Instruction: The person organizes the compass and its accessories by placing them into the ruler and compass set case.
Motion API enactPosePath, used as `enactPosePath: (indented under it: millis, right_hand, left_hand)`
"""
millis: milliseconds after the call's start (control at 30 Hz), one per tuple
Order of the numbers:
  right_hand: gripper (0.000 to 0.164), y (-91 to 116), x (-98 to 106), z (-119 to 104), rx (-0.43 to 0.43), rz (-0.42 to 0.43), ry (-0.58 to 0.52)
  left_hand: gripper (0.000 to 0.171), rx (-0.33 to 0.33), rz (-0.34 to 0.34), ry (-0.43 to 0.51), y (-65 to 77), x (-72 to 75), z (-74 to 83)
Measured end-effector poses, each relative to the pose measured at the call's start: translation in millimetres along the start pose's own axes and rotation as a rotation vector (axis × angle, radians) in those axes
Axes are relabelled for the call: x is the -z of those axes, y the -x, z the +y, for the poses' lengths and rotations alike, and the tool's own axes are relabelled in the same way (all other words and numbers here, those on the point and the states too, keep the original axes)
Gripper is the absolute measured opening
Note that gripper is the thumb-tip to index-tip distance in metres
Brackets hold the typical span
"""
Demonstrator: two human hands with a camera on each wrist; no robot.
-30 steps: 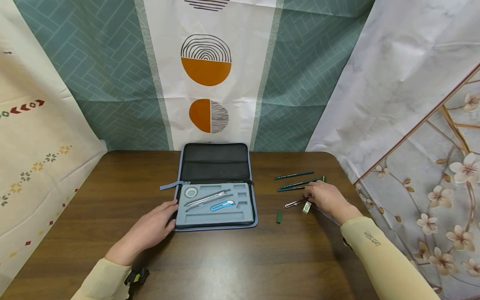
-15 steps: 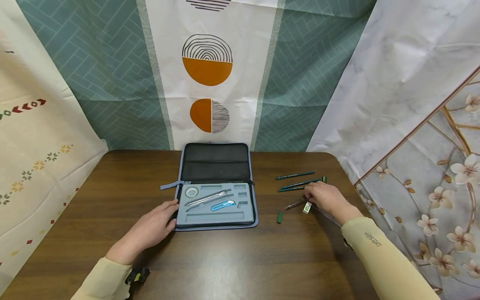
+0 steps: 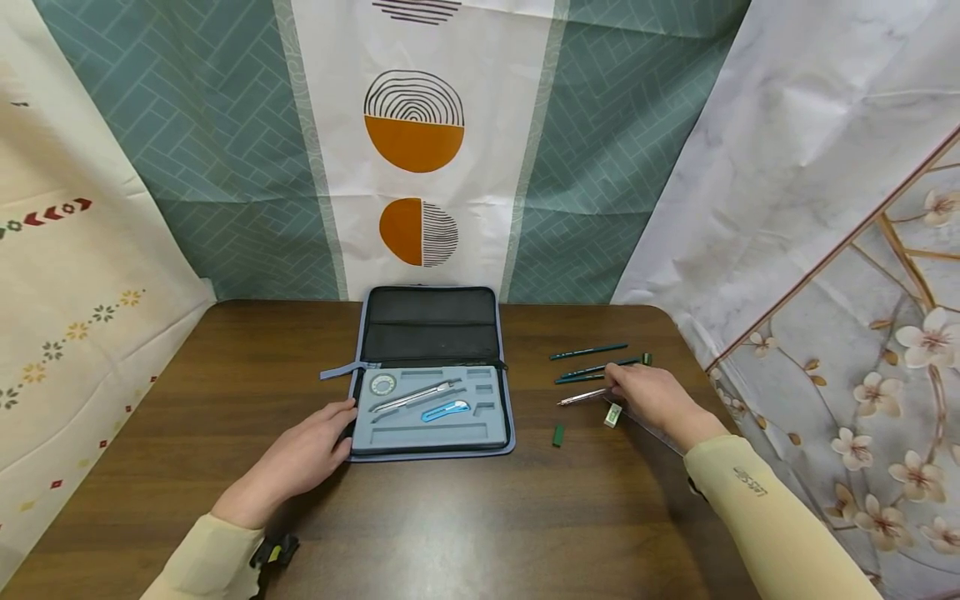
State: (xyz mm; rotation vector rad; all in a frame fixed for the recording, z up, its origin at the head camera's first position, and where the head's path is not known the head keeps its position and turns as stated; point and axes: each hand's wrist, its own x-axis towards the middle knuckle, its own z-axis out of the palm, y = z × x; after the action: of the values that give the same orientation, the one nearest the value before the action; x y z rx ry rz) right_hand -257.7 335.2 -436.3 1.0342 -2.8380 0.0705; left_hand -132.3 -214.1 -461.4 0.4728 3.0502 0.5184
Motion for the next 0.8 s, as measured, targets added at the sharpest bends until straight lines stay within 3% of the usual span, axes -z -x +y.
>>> enactPosePath:
  millis: [367,800]
  right_hand:
    - [0.034,-12.5,6.4,-9.4,0.019,0.113,-0.043]
    - [0.026,-29.0,15.1,-31.9,-0.030,0.115,-0.131]
  left_hand:
    - [0.045,-0.007,0.011,-0.013,-0.5,0.6,-1.8]
    - [0.045,-0.014,0.014,-0.007,0.2,0.6,-3.4]
